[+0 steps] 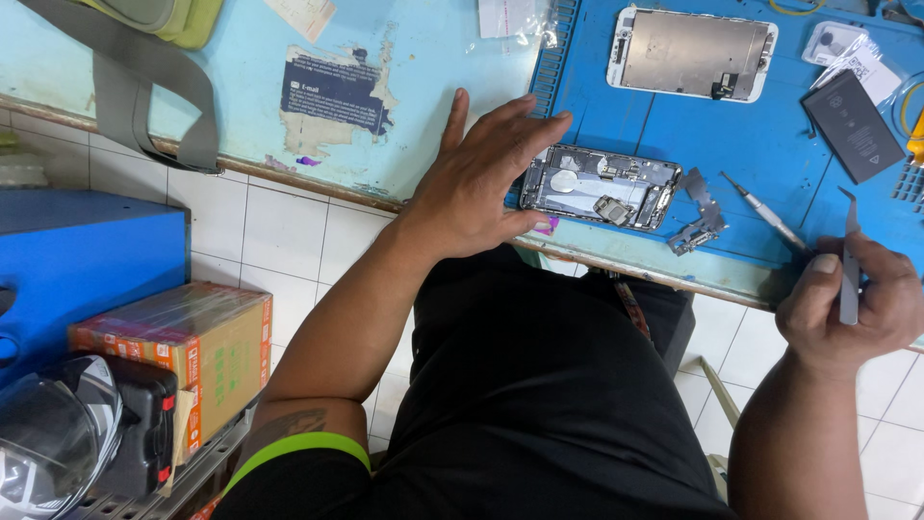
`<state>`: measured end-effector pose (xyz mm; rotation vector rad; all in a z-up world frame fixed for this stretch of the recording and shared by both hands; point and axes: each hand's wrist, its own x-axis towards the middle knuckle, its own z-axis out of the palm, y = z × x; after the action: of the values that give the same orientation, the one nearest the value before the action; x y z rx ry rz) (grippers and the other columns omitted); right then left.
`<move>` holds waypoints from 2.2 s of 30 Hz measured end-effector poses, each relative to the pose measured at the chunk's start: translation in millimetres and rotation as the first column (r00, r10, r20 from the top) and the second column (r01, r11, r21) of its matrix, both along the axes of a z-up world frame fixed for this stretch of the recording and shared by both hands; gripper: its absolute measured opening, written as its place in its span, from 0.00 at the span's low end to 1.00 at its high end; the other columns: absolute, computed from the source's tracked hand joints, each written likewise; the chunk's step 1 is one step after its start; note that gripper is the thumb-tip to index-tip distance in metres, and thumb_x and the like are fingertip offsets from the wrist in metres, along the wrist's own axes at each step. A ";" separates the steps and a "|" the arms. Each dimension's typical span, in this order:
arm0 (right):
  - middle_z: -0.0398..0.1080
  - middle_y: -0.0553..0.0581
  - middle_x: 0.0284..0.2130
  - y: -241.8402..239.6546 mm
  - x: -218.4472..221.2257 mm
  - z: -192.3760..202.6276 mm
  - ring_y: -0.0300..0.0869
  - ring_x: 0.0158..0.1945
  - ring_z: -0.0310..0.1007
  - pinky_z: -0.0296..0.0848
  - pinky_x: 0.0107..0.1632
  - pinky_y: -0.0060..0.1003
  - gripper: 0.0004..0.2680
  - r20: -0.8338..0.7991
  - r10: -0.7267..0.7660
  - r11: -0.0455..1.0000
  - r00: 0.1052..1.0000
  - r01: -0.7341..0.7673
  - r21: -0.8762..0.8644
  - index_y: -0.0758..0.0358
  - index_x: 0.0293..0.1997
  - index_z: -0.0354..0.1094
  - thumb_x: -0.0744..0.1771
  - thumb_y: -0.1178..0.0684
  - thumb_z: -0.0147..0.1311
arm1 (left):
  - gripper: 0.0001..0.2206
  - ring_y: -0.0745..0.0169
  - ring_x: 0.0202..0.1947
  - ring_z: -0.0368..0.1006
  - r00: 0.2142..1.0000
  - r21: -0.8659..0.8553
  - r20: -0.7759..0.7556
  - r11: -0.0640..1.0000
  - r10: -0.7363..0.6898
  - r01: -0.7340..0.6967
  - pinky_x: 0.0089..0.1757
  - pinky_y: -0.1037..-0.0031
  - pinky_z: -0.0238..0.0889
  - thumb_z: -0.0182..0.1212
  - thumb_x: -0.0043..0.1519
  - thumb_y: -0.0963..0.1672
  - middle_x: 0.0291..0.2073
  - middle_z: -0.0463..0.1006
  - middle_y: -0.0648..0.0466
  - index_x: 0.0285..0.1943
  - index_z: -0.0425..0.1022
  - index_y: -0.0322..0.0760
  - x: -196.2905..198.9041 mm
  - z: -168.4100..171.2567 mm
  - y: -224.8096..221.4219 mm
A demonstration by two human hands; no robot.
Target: The person is repairing a mobile phone by hand and using tools like tweezers and a screwdriver to manipulate internal components. They remove parts from the phone's chassis and place them on a blue work mat.
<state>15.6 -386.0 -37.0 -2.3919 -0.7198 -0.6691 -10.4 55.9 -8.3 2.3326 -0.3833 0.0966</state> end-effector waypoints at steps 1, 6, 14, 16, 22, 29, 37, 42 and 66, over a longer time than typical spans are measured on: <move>0.75 0.66 0.37 1.2 -0.2 0.9 0.49 0.38 0.78 0.71 0.40 0.35 0.07 -0.009 0.001 1.000 1.000 -0.001 0.003 0.79 0.53 0.68 0.73 0.61 0.51 | 0.53 0.54 0.76 0.52 1.000 0.000 -0.001 1.000 0.001 -0.001 0.72 0.39 0.21 0.83 0.47 0.51 0.72 0.65 0.59 0.79 0.45 0.58 0.1 0.0 -0.1; 0.75 0.66 0.37 7.9 0.9 6.7 0.49 0.37 0.77 0.72 0.40 0.36 0.07 0.010 0.008 1.000 1.000 -0.008 0.001 0.78 0.54 0.68 0.74 0.60 0.52 | 0.53 0.54 0.76 0.52 1.000 -0.003 -0.013 1.000 0.004 -0.004 0.72 0.39 0.21 0.83 0.47 0.50 0.72 0.66 0.59 0.79 0.45 0.59 -0.4 0.8 0.8; 0.76 0.67 0.38 16.0 1.0 18.1 0.51 0.40 0.82 0.78 0.43 0.37 0.04 0.001 0.001 1.000 1.000 -0.001 -0.024 0.77 0.53 0.66 0.75 0.65 0.52 | 0.52 0.53 0.76 0.52 1.000 -0.004 0.001 1.000 -0.002 0.002 0.71 0.38 0.21 0.82 0.47 0.49 0.71 0.67 0.58 0.79 0.46 0.59 0.4 2.5 0.5; 0.76 0.67 0.37 19.2 0.7 21.1 0.51 0.39 0.81 0.77 0.43 0.37 0.04 0.034 -0.011 0.999 0.999 0.012 -0.049 0.76 0.52 0.66 0.73 0.66 0.52 | 0.52 0.53 0.76 0.52 1.000 0.000 -0.001 1.000 0.000 0.000 0.71 0.38 0.21 0.82 0.47 0.49 0.71 0.67 0.58 0.79 0.46 0.59 0.7 3.5 0.3; 0.77 0.68 0.40 24.8 -0.3 25.5 0.51 0.42 0.82 0.78 0.46 0.36 0.03 0.022 -0.015 1.000 1.000 0.016 -0.016 0.74 0.50 0.64 0.72 0.68 0.51 | 0.51 0.54 0.76 0.52 1.000 -0.007 -0.003 1.000 -0.002 0.002 0.71 0.38 0.22 0.82 0.49 0.48 0.70 0.68 0.59 0.79 0.47 0.58 -0.4 6.6 1.3; 0.76 0.67 0.37 33.9 -3.5 38.4 0.51 0.39 0.80 0.77 0.44 0.36 0.06 0.004 -0.018 0.999 1.000 0.018 -0.035 0.76 0.53 0.68 0.70 0.69 0.51 | 0.52 0.54 0.76 0.53 1.000 -0.013 0.028 1.000 -0.002 0.002 0.71 0.38 0.22 0.82 0.48 0.49 0.70 0.68 0.60 0.79 0.45 0.58 -2.2 3.6 -0.9; 0.76 0.66 0.38 28.3 -3.3 34.3 0.50 0.41 0.82 0.78 0.45 0.35 0.06 -0.024 -0.009 1.000 1.000 0.009 -0.020 0.75 0.52 0.66 0.70 0.69 0.49 | 0.52 0.55 0.76 0.53 1.000 -0.015 0.007 1.000 -0.003 0.003 0.71 0.39 0.22 0.82 0.49 0.49 0.70 0.68 0.62 0.79 0.45 0.58 -2.1 3.6 -0.2; 0.76 0.66 0.37 29.6 -3.3 34.1 0.52 0.39 0.80 0.76 0.44 0.37 0.04 -0.002 -0.015 1.000 1.000 0.015 -0.021 0.75 0.51 0.66 0.72 0.68 0.52 | 0.51 0.55 0.76 0.53 0.999 -0.028 0.038 0.999 -0.013 0.014 0.72 0.39 0.23 0.82 0.50 0.49 0.71 0.67 0.61 0.79 0.46 0.57 -3.3 3.5 0.4; 0.77 0.66 0.37 27.1 -1.7 33.4 0.53 0.40 0.79 0.76 0.45 0.38 0.05 -0.025 -0.026 1.000 0.999 0.026 -0.014 0.74 0.52 0.65 0.71 0.68 0.55 | 0.48 0.53 0.76 0.57 0.997 0.027 0.067 0.999 -0.046 0.045 0.74 0.44 0.29 0.83 0.51 0.48 0.70 0.69 0.58 0.78 0.51 0.54 -3.5 0.0 4.5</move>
<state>14.0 -358.9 -3.7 -2.4215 -0.6854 -0.6454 -14.0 60.4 -8.3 2.3493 -0.4736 0.1496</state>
